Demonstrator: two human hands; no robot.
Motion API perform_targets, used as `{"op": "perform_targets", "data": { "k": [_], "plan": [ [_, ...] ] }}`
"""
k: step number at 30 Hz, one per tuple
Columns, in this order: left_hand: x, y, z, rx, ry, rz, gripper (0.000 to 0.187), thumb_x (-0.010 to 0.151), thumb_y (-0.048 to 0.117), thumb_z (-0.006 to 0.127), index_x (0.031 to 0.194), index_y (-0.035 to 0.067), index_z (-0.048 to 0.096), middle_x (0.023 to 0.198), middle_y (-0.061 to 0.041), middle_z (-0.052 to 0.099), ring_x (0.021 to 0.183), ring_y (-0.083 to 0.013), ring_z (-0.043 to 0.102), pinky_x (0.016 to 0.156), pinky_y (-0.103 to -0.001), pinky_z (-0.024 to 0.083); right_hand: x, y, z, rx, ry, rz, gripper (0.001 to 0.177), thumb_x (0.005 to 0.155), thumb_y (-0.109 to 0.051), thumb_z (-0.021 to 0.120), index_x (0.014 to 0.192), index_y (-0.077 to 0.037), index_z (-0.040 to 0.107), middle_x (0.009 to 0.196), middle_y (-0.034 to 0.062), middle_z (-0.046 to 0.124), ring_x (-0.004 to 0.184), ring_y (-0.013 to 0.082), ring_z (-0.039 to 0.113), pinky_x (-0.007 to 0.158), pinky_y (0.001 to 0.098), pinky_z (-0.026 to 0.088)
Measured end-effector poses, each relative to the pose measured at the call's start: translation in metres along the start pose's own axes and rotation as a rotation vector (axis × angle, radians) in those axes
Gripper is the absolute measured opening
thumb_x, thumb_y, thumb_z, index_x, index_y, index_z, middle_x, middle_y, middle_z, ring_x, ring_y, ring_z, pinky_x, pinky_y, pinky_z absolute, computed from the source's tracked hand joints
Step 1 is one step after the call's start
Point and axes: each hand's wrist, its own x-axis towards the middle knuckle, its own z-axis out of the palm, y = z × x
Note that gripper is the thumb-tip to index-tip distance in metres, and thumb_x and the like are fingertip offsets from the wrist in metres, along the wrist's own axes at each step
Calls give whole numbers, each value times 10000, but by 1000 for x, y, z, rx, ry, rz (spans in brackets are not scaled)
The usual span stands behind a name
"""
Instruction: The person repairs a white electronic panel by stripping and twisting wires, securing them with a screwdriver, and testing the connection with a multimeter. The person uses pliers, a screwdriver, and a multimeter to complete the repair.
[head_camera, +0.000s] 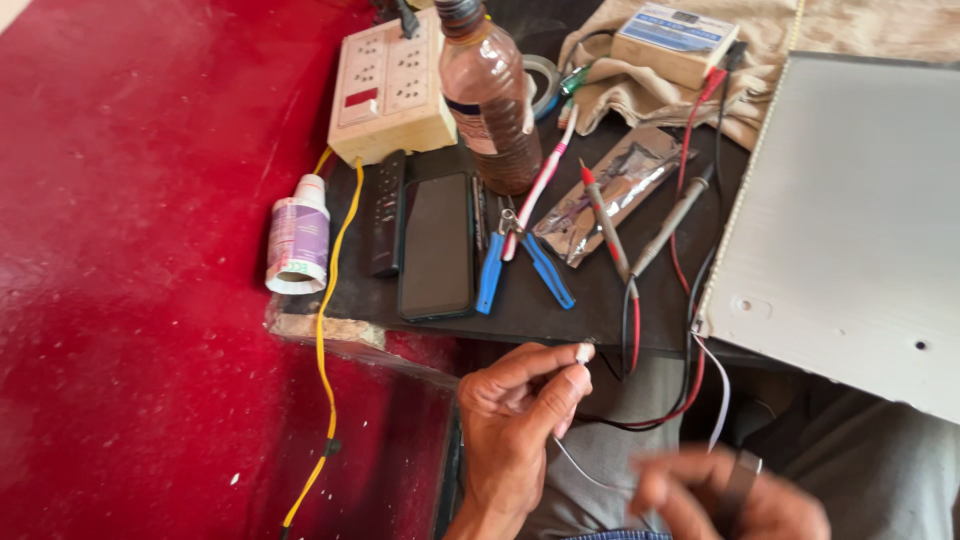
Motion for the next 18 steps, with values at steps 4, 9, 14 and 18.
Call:
{"op": "perform_targets", "data": {
  "k": [4, 9, 14, 18],
  "plan": [
    [-6, 11, 11, 157, -46, 2, 156, 919, -22, 738, 1064, -35, 793, 923, -55, 734, 770, -50, 636, 656, -200, 487, 34, -74, 14, -59, 196, -41, 211, 800, -51, 777, 1003, 8, 775, 805, 39, 803, 706, 74, 749, 662, 201, 577],
    [-6, 21, 12, 430, -78, 106, 148, 891, 19, 775, 1032, 8, 821, 860, -45, 737, 691, -40, 597, 571, -194, 432, 49, -94, 27, -20, 177, 30, 201, 842, -20, 845, 1039, 8, 815, 802, 94, 762, 622, 53, 570, 550, 189, 437],
    [-3, 22, 12, 455, -113, 143, 156, 878, 46, 800, 1031, 21, 812, 878, -43, 733, 714, -56, 625, 579, -205, 463, 51, -93, 33, 76, 207, 33, 134, 809, 20, 800, 939, 20, 768, 876, 77, 781, 655, 26, 654, 537, 164, 505],
    [-1, 19, 12, 517, -126, 272, 143, 877, 57, 827, 1017, 38, 800, 910, -58, 750, 796, -100, 695, 670, -222, 548, 48, -87, 37, 161, 202, -56, 104, 835, 48, 786, 929, 33, 746, 931, 97, 787, 634, 23, 614, 529, 150, 475]
  ]
}}
